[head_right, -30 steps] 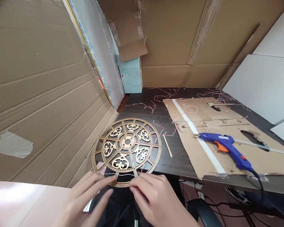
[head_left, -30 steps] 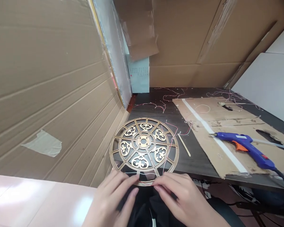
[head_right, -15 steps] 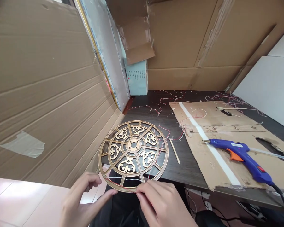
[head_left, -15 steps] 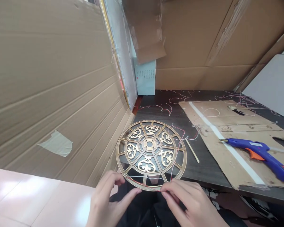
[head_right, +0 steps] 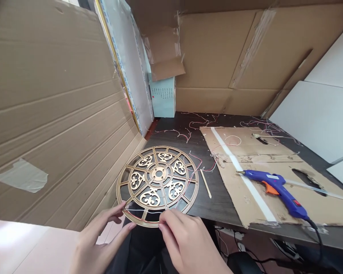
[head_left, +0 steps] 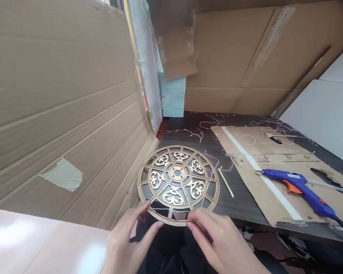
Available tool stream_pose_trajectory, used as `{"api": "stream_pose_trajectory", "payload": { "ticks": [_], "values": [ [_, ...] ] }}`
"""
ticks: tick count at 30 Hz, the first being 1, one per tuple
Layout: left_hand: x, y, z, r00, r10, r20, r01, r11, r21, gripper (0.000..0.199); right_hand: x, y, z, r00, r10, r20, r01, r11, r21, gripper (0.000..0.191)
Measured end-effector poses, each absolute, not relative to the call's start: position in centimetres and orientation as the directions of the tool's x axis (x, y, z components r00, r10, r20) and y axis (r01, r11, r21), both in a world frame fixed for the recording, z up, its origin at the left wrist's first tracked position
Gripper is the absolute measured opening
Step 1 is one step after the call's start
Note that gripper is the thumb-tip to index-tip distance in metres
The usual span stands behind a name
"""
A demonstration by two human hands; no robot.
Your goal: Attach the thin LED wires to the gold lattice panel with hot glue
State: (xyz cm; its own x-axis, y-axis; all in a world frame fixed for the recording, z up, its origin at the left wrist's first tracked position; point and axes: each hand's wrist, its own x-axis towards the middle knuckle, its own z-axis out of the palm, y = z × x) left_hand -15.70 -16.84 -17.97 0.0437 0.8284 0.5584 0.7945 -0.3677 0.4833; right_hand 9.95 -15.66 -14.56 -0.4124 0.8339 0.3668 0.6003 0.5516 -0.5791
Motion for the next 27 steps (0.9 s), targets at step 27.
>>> {"api": "stream_pose_trajectory", "payload": {
  "ticks": [27],
  "values": [
    [-12.1,-19.2,-18.6,0.305,0.708,0.637,0.680,-0.630,0.375,0.038,8.4,-17.1,-14.5,-0.383,0.878,0.288,0.596,0.473,-0.649,0.016]
  ]
}}
